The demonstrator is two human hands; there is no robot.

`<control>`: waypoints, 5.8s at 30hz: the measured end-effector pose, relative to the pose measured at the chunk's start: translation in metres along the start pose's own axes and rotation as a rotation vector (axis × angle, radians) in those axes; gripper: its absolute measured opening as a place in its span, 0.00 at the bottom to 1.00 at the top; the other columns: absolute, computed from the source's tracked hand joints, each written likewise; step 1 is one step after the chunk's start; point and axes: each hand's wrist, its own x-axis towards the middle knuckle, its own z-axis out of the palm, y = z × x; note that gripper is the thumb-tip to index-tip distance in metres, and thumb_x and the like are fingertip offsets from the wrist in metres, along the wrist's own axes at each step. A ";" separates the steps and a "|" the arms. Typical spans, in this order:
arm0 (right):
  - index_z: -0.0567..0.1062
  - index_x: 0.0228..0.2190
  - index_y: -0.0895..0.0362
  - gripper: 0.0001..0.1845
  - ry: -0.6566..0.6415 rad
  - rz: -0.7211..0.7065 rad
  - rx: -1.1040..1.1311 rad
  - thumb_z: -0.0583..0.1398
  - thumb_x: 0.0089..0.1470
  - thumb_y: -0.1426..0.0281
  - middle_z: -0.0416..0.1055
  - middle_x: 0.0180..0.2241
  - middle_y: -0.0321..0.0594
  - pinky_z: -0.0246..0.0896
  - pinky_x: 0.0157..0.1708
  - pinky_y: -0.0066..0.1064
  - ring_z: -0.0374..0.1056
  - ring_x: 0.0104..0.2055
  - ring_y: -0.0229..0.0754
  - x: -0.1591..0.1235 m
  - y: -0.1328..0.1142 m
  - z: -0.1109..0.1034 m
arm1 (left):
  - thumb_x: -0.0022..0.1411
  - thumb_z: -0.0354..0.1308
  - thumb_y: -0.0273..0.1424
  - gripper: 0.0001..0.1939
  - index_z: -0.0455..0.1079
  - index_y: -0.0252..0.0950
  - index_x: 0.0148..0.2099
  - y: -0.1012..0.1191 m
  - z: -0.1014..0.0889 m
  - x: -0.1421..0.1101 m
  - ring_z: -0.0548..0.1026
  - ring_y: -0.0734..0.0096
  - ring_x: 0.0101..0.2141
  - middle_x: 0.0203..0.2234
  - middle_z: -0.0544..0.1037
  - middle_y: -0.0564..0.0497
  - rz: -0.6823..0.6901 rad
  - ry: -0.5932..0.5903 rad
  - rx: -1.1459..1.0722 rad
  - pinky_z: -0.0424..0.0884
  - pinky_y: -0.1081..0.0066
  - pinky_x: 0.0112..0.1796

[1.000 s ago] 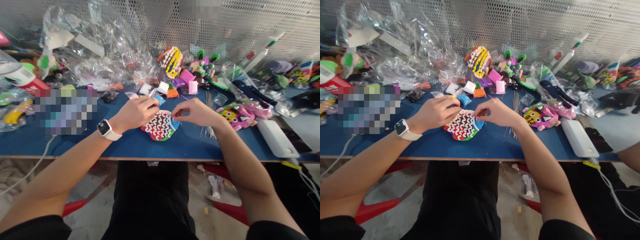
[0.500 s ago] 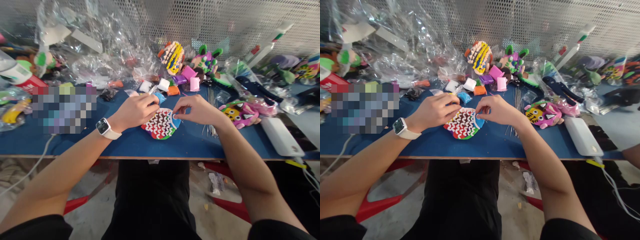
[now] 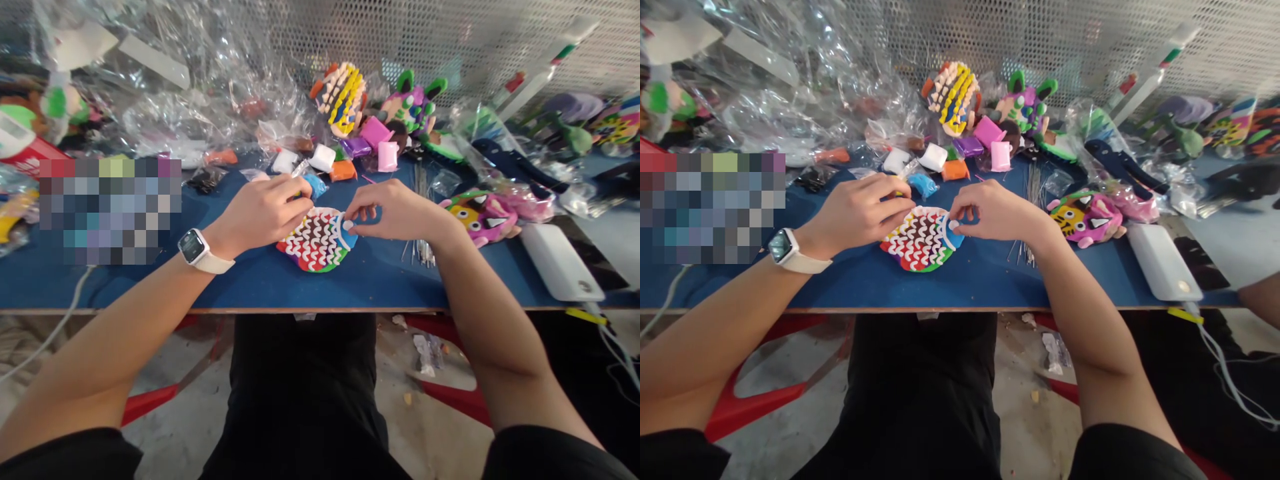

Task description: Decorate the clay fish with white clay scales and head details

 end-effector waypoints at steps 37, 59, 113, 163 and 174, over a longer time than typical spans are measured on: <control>0.88 0.36 0.52 0.14 0.041 0.069 0.152 0.70 0.60 0.55 0.85 0.36 0.43 0.70 0.38 0.39 0.76 0.34 0.45 0.000 0.015 -0.002 | 0.83 0.47 0.38 0.23 0.80 0.30 0.49 -0.056 -0.031 -0.023 0.76 0.65 0.45 0.49 0.80 0.43 -0.239 -0.085 0.106 0.77 0.60 0.51; 0.85 0.32 0.52 0.08 0.177 0.048 -0.033 0.67 0.60 0.63 0.83 0.31 0.40 0.66 0.32 0.36 0.73 0.29 0.42 -0.001 0.032 -0.002 | 0.69 0.53 0.30 0.17 0.80 0.39 0.53 -0.082 -0.027 -0.048 0.79 0.51 0.49 0.50 0.83 0.42 -0.627 -0.351 0.126 0.74 0.54 0.51; 0.81 0.34 0.53 0.25 0.636 0.146 0.517 0.68 0.59 0.43 0.78 0.31 0.41 0.70 0.28 0.36 0.72 0.30 0.42 0.056 -0.018 0.055 | 0.78 0.53 0.47 0.15 0.69 0.41 0.51 0.000 0.003 -0.004 0.77 0.53 0.48 0.47 0.76 0.41 -0.477 0.345 -0.303 0.74 0.54 0.51; 0.78 0.34 0.52 0.09 0.768 -0.175 0.500 0.71 0.58 0.62 0.78 0.39 0.38 0.78 0.35 0.35 0.77 0.39 0.41 0.051 -0.030 0.052 | 0.74 0.65 0.41 0.18 0.69 0.39 0.59 0.000 0.010 -0.007 0.81 0.59 0.53 0.51 0.80 0.43 -0.229 0.433 -0.298 0.79 0.60 0.53; 0.88 0.44 0.47 0.10 0.621 -0.180 0.302 0.73 0.59 0.64 0.81 0.47 0.41 0.81 0.37 0.37 0.79 0.46 0.46 0.045 -0.017 0.042 | 0.70 0.70 0.35 0.16 0.73 0.37 0.55 0.002 0.006 -0.008 0.83 0.62 0.50 0.48 0.84 0.45 -0.182 0.422 -0.263 0.79 0.63 0.53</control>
